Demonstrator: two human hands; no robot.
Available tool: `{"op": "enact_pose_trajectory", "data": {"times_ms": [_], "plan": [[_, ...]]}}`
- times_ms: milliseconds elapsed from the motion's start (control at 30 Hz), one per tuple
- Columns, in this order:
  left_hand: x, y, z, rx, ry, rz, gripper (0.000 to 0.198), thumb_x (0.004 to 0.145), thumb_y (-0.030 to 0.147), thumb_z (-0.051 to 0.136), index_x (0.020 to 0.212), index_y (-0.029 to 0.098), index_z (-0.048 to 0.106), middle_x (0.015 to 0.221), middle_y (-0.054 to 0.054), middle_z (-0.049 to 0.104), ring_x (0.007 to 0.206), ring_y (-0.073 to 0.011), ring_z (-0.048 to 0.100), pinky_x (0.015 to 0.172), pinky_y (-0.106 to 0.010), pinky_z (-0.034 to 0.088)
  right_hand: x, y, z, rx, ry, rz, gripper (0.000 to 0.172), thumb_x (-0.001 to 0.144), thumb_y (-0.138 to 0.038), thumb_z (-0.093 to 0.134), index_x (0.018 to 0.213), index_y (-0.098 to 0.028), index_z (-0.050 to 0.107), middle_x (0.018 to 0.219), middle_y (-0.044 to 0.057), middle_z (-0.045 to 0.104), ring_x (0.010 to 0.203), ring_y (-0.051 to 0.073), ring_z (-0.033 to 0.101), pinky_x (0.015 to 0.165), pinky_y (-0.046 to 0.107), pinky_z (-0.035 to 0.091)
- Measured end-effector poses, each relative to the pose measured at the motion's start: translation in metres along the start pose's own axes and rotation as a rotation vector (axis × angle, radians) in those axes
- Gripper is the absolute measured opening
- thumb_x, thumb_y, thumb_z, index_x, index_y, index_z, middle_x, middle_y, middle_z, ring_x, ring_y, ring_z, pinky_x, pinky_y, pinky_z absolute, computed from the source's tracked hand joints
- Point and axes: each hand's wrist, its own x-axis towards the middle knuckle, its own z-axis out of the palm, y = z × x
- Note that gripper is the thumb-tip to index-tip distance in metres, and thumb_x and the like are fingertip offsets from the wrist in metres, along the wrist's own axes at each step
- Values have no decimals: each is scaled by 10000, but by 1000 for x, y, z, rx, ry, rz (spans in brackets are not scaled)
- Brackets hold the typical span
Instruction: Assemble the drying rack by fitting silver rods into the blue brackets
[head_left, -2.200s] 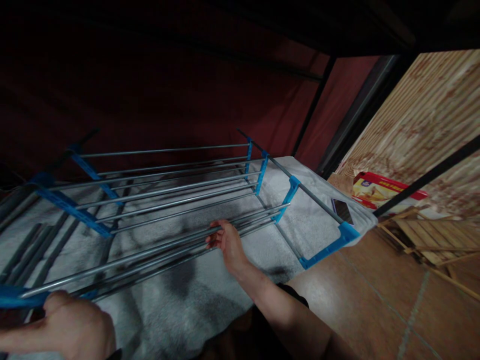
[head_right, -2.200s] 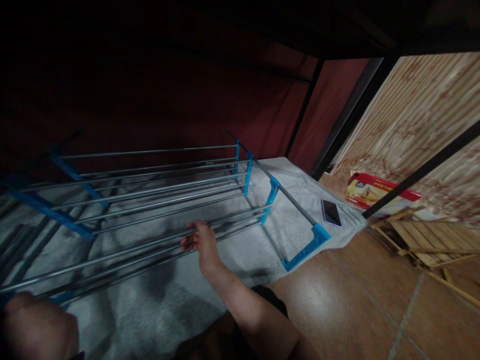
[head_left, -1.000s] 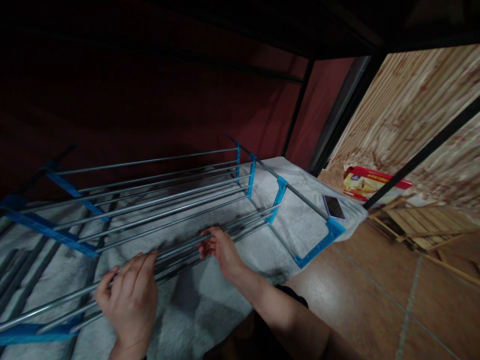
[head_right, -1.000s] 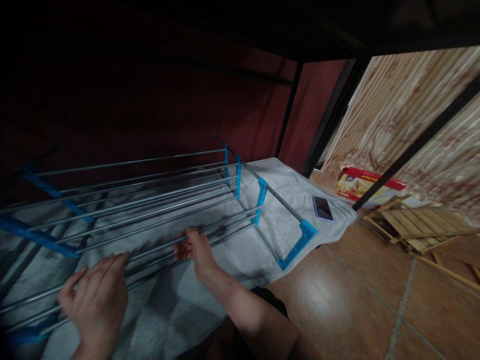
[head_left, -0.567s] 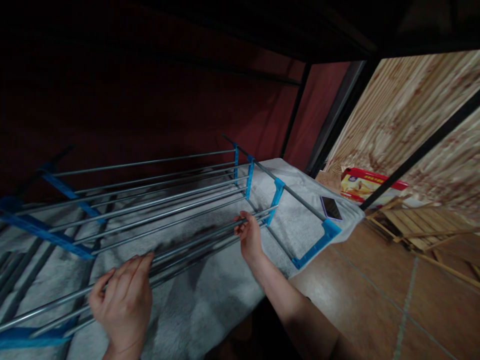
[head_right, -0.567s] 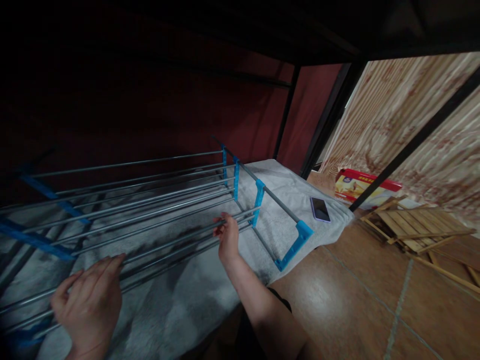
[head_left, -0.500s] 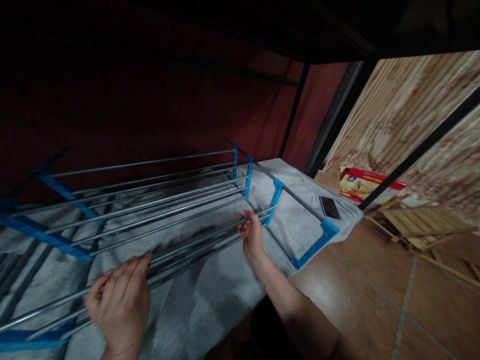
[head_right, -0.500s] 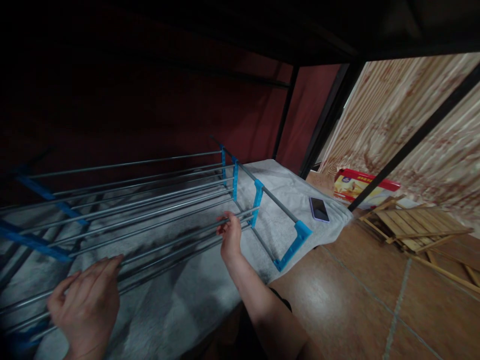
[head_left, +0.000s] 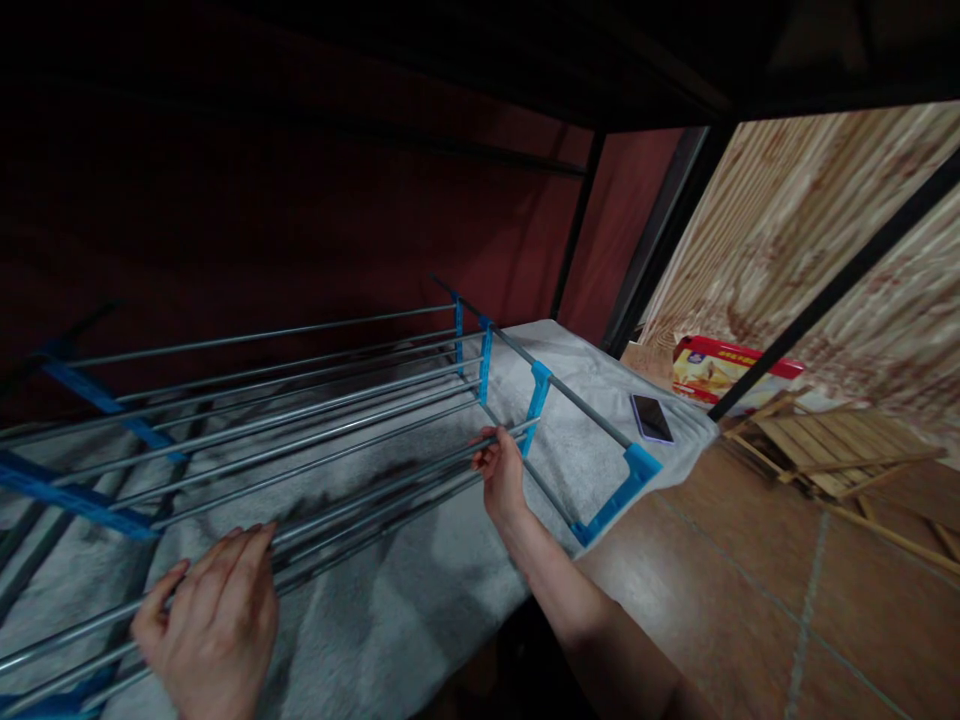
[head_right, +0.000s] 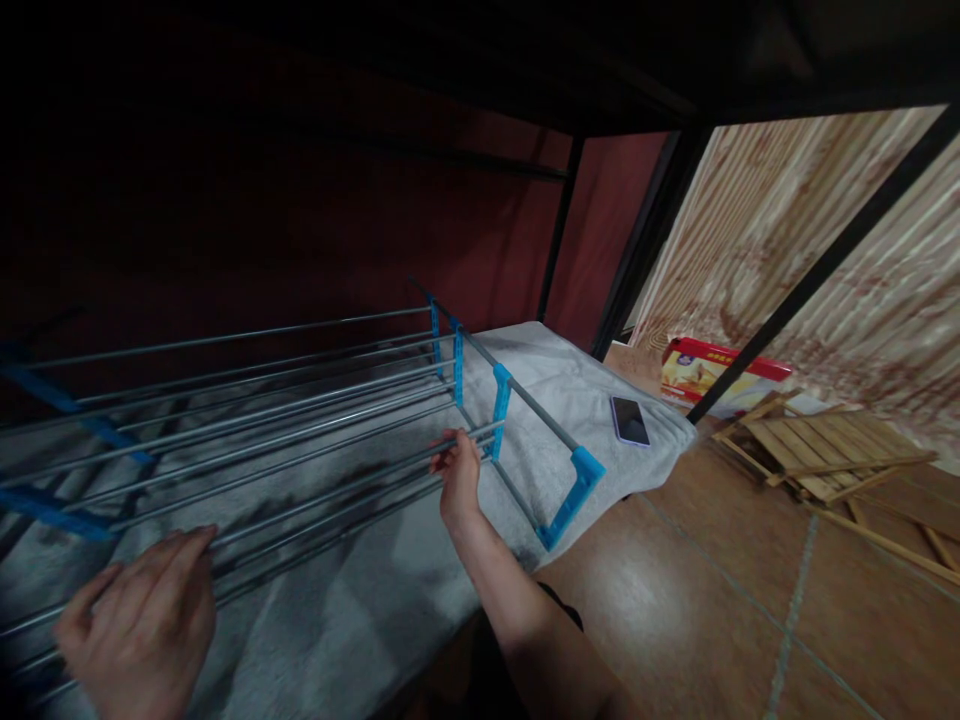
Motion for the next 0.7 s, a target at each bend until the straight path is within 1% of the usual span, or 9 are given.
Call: {"op": "enact_pose_trajectory", "data": {"times_ms": [167,367,500,633,700], "plan": [[1,10,1,18,2,8,541,848,165,563,1380,246,497,1272,-121,628,1213,-288,560,1085,-527,299,-1,-3,2,-12,1,18,278,745,-466,581,808,-195,577,636,-10,632,473,100,499,448,233,364],[2,17,4,34,29,26,625,811,129,596,1407,267,464,1266,-135,629,1190,-321,578,1061,-577,325,-2,-4,4,-54,32,27,285,738,-473,576,798,-195,573,623,-24,609,470,95,496,451,231,352],[0,19,2,20,24,11,703,781,104,608,1432,301,431,1324,-149,583,1213,-347,555,1045,-610,333,-2,-3,5,-70,29,14,289,752,-483,561,792,-197,563,641,-19,618,466,92,494,450,228,346],[-5,23,4,6,25,4,738,769,98,603,1439,343,416,1370,-131,548,1228,-353,538,1042,-619,340,-2,-2,5,-74,18,13,304,755,-501,560,784,-199,551,640,-11,629,462,92,492,448,225,345],[-7,26,6,-6,32,8,751,770,111,603,1438,389,400,1388,-92,538,1217,-339,547,1041,-611,356,-1,-2,5,-80,14,16,324,760,-521,553,791,-198,553,644,-2,643,463,96,498,448,224,351]]}}
